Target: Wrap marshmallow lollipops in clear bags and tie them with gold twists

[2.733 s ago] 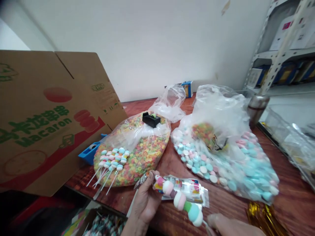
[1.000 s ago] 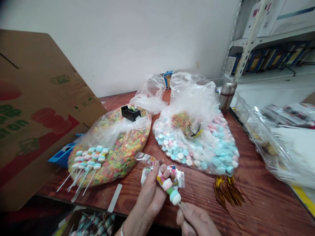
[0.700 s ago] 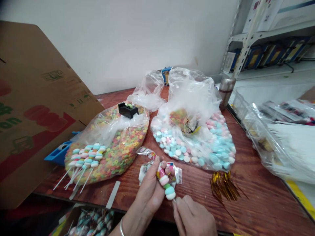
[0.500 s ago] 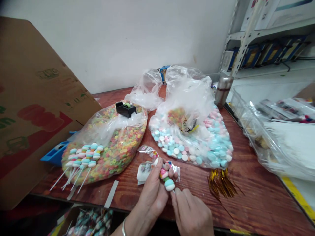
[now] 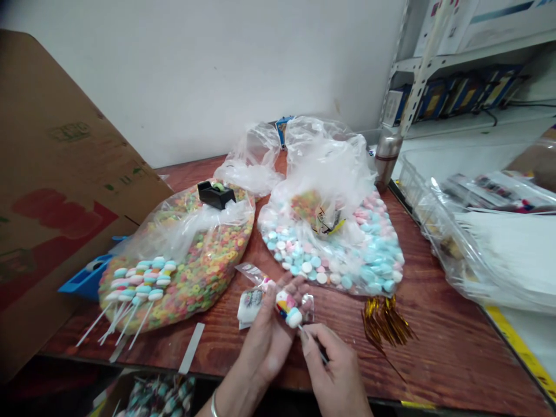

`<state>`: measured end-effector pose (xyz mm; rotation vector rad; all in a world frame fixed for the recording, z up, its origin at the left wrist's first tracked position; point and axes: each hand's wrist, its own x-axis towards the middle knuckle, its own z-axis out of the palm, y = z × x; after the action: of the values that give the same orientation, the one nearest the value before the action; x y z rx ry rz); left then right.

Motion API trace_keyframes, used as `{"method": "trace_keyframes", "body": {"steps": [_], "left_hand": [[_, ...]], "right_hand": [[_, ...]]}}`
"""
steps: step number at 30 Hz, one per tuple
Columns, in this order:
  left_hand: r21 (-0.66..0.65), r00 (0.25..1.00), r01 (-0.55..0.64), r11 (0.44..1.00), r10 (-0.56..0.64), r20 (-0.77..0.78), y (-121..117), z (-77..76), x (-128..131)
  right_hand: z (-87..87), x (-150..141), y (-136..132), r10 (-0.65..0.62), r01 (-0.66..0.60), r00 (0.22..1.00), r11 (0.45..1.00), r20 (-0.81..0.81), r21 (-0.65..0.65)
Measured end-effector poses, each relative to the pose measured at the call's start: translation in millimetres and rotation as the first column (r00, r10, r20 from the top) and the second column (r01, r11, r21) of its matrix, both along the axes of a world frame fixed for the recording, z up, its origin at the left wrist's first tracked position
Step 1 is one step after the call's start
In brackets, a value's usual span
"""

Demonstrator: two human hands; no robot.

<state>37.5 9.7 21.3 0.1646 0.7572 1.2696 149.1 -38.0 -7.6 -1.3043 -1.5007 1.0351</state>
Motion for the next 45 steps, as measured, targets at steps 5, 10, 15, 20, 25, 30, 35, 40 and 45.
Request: {"method": "trace_keyframes", "body": {"steps": [5,10,15,20,25,30,35,40,45], "left_hand": [[0.031,0.996,-0.094,0.995,0.094,0.002,19.8,10.9,-12.6],[0.014,0.999,-0.032,0.999,0.032,-0.020,-0.5,2.7,12.0],[-0.007,1.000,0.021,1.000,-0.021,0.011,-4.6,-1.3,10.1],[0.014,0.994,-0.106,0.994,0.105,0.026,17.7,5.7,-14.7],[-0.081,0.986,-0.163,0.983,0.159,-0.048,23.6,3.9,-16.1],[-0.197,0.980,-0.169,0.966,0.187,0.073,24.6,2.5,-12.9],[-0.151,0.989,-0.085,0.985,0.102,0.104,8.2,-2.2,10.7],[-0.100,0.996,-0.035,0.994,0.043,0.083,2.6,-1.5,10.4],[-0.033,0.989,-0.098,0.995,0.101,0.104,15.1,6.4,-4.6]], "right_hand": [[-8.3,1.4,-7.8,0.055,-0.066,0.989,0.995,0.138,0.074],[-18.6,0.1,-9.4,0.001,-0.025,0.973,0.995,0.230,0.101],[-17.3,2.3,-5.7,0.022,-0.028,0.983,0.999,0.181,0.027],[-20.4,4.8,-12.3,0.038,-0.047,0.986,0.997,0.160,0.054],[-26.9,3.2,-16.8,-0.110,0.068,0.975,0.975,0.192,0.212],[-22.8,-0.8,-19.5,0.057,-0.111,0.971,0.967,-0.230,-0.228],[-12.0,-7.2,-12.6,-0.018,-0.118,0.924,0.937,-0.383,-0.329],[-6.6,-7.4,-5.2,-0.071,-0.098,0.893,0.933,-0.445,-0.346],[-12.4,-9.2,-9.7,-0.118,-0.310,0.722,0.826,-0.682,-0.470]]}}
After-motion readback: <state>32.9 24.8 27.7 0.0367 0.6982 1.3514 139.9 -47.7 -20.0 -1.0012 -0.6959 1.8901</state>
